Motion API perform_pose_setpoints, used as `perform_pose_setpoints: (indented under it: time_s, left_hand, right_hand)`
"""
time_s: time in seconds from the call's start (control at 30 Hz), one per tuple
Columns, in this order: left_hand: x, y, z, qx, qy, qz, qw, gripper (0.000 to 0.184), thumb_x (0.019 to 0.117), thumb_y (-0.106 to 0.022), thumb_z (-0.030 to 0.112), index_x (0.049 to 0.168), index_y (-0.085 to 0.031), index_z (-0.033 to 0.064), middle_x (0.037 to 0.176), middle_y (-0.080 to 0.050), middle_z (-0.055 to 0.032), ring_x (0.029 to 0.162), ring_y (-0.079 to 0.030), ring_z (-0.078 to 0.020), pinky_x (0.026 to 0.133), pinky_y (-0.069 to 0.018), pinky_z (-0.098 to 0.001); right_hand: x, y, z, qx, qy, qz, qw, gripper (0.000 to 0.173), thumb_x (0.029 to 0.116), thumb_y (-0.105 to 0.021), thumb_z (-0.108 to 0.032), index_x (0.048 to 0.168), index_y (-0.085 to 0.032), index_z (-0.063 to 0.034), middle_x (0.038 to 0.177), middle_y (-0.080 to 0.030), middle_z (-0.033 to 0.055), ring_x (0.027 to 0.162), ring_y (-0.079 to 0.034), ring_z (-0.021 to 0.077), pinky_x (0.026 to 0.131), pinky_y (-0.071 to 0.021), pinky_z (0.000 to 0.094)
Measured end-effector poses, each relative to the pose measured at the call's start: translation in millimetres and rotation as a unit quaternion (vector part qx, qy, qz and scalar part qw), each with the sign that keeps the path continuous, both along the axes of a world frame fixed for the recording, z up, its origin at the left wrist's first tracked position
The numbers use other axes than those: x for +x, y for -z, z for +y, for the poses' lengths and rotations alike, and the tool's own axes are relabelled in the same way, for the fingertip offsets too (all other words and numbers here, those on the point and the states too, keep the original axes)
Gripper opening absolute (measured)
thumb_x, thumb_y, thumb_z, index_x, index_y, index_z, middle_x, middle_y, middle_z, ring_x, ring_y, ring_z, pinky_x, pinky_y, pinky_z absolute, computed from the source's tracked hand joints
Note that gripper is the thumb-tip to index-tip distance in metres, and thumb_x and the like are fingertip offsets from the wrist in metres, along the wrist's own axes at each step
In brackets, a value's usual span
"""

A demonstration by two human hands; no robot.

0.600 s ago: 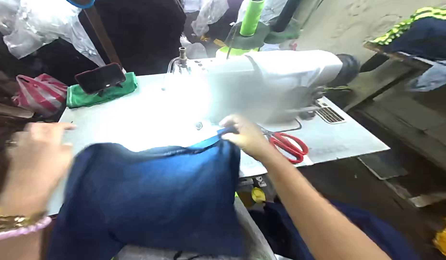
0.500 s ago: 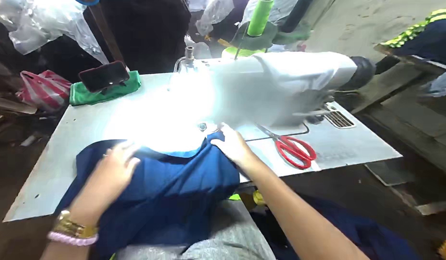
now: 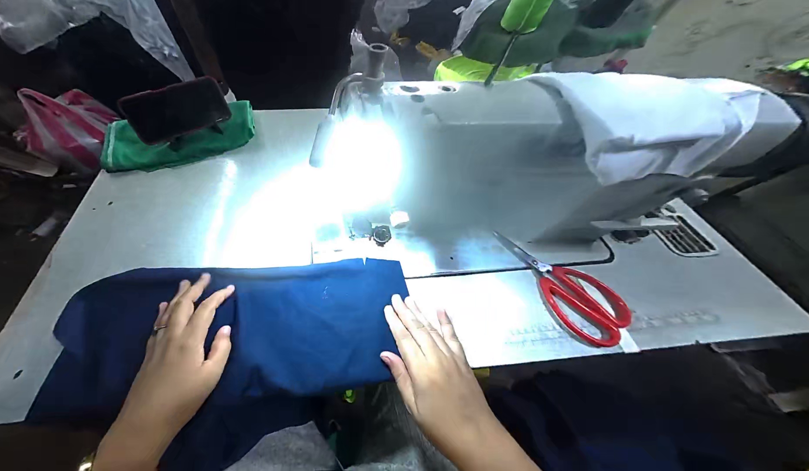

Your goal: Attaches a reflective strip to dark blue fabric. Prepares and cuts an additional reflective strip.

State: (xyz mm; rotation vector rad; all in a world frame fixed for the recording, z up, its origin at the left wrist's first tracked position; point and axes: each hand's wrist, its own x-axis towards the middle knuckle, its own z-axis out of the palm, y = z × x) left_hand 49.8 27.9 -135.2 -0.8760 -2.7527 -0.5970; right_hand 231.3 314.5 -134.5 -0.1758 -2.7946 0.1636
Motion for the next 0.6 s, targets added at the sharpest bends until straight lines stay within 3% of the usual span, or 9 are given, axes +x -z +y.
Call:
perform_pose_setpoints:
  time_s: [0.1,0.17,0.23,0.3,0.37,0.47,0.53,0.6]
  left_hand:
    - [-1.2,-8.5,1.5,-0.032,-0.009,-0.025,0.999,0.056,0.1014,-0.033,0.040,0.147,-0.057,0.0210,0.159,-0.045,-0.0131,0.149,-0.036,-0.0415,0.115,-0.0234,-0.0731]
    - [8.2,-29.9,14.4,-0.033,-0.023,-0.063,0.997,0.056,0.1030,-0.037,0.044,0.147,-0.058,0.0162,0.158,-0.044,-0.0194,0.148,-0.036,-0.0464,0.115,-0.0201,-0.0754]
    - [12.3,-39.9,15.6,-0.058,-0.024,-0.097,0.993,0.061,0.1063,-0.037,0.050,0.153,-0.049,0.0131,0.161,-0.035,-0.0256,0.149,-0.031,-0.0487,0.118,-0.0169,-0.0725]
    - [10.1,-35.3,18.6,-0.073,-0.039,-0.088,0.993,0.065,0.1059,-0.035,0.055,0.155,-0.045,0.0128,0.162,-0.034,-0.0227,0.151,-0.029,-0.0473,0.117,-0.0147,-0.0733]
    - [-0.7,-7.4,17.1,-0.059,-0.066,-0.013,0.996,0.069,0.1015,-0.033,0.061,0.152,-0.052,0.0187,0.159,-0.043,-0.0172,0.148,-0.036,-0.0450,0.113,-0.0186,-0.0769]
    - [-5.2,-4.6,19.9,-0.056,-0.068,-0.017,0.996,0.070,0.1011,-0.031,0.062,0.153,-0.051,0.0191,0.161,-0.041,-0.0168,0.149,-0.034,-0.0459,0.112,-0.0177,-0.0781]
    - [-5.3,-10.1,12.9,-0.038,-0.059,-0.026,0.997,0.066,0.1022,-0.035,0.058,0.150,-0.054,0.0164,0.158,-0.043,-0.0194,0.147,-0.036,-0.0477,0.112,-0.0209,-0.0785]
    - [-5.2,-16.5,-5.3,-0.019,-0.074,-0.023,0.997,0.062,0.1048,-0.037,0.053,0.147,-0.056,0.0119,0.155,-0.045,-0.0240,0.144,-0.039,-0.0515,0.110,-0.0230,-0.0795]
  right_hand:
    - [-12.1,0.0,19.4,0.001,-0.039,-0.004,0.999,0.055,0.1076,-0.035,-0.043,0.141,-0.062,-0.0090,0.148,-0.059,0.0056,0.140,-0.053,0.0235,0.117,-0.0376,0.0580]
    - [-23.8,-1.8,33.9,0.002,-0.073,-0.005,0.997,0.054,0.1074,-0.035,-0.041,0.142,-0.062,-0.0083,0.150,-0.058,0.0058,0.141,-0.053,0.0217,0.117,-0.0355,0.0584]
    - [-36.7,-5.7,46.4,0.011,-0.097,-0.016,0.995,0.054,0.1077,-0.034,-0.040,0.144,-0.060,-0.0082,0.152,-0.056,0.0055,0.143,-0.050,0.0199,0.119,-0.0335,0.0595]
    - [-48.4,-8.9,55.9,0.019,-0.113,-0.026,0.993,0.055,0.1079,-0.033,-0.039,0.146,-0.058,-0.0089,0.153,-0.054,0.0049,0.145,-0.047,0.0192,0.120,-0.0315,0.0589]
    - [-58.5,-11.2,63.7,0.016,-0.118,-0.036,0.992,0.055,0.1087,-0.031,-0.040,0.147,-0.057,-0.0101,0.155,-0.053,0.0038,0.147,-0.044,0.0187,0.122,-0.0288,0.0575]
    - [-65.2,-18.3,64.1,0.015,-0.096,-0.050,0.994,0.054,0.1083,-0.034,-0.040,0.148,-0.055,-0.0100,0.157,-0.050,0.0050,0.149,-0.042,0.0221,0.122,-0.0270,0.0595]
    - [-53.7,-25.4,46.1,-0.034,-0.096,-0.005,0.995,0.046,0.1052,-0.046,-0.030,0.142,-0.061,-0.0075,0.151,-0.056,0.0091,0.145,-0.047,0.0263,0.119,-0.0344,0.0575]
    - [-26.1,-34.0,8.7,-0.190,-0.168,0.038,0.967,0.034,0.1046,-0.051,-0.023,0.130,-0.069,-0.0093,0.134,-0.068,0.0058,0.131,-0.060,0.0182,0.110,-0.0493,0.0400]
